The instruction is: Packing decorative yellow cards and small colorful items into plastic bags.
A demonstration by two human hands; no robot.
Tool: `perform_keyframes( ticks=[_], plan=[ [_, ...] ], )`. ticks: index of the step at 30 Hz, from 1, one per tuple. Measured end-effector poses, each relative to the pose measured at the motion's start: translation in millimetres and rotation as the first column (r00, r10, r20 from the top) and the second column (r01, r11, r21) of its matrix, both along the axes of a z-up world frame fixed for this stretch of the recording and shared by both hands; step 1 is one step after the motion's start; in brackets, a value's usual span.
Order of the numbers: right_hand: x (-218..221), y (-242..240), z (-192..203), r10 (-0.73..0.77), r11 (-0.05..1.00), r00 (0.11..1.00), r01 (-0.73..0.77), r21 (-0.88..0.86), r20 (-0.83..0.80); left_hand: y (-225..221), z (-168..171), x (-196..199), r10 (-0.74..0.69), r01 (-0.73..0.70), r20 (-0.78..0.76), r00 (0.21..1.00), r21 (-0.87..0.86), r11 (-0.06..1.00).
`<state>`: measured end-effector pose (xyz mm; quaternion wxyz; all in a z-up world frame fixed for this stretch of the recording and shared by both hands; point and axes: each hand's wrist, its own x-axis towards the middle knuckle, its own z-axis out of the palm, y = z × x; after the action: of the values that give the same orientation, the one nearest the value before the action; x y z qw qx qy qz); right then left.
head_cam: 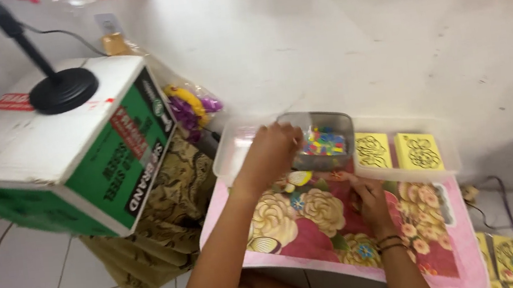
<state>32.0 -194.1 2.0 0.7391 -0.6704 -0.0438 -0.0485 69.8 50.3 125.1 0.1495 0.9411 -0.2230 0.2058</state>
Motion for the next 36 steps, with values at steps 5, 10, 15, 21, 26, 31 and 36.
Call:
perform_keyframes(
  ticks=[5,10,15,21,26,31,36],
  plan=[
    [0,-5,4,0.163,0.986,0.986,-0.164,0.015,0.044,-43,-74,-27,-0.27,0.239,0.138,0.953,0.204,0.949],
    [24,-15,-43,0.063,0.997,0.985,-0.067,0.022,0.158,-63,-114,-56,-0.336,0.3,0.176,0.925,0.202,0.932],
    [43,-17,-65,-0.016,0.996,0.998,0.011,0.088,0.059,-56,-162,-59,-0.29,0.263,0.15,0.945,0.176,0.949],
    [37,-11,-52,-0.036,0.986,0.996,0.022,0.163,0.085,-42,-164,-68,-0.115,0.113,0.008,0.993,-0.295,0.949],
    [27,-9,-51,-0.032,0.985,0.998,0.023,0.169,0.051,-43,-122,-85,-0.143,0.011,-0.157,0.977,-0.636,0.771],
    [32,-14,-58,0.007,0.981,1.0,-0.012,0.191,0.025,-41,-133,-85,-0.119,-0.112,-0.315,0.942,-0.626,0.772],
    [24,-11,-46,0.017,0.974,0.998,-0.029,0.224,0.055,-38,-141,-80,-0.131,-0.136,-0.376,0.917,-0.605,0.784]
  ],
)
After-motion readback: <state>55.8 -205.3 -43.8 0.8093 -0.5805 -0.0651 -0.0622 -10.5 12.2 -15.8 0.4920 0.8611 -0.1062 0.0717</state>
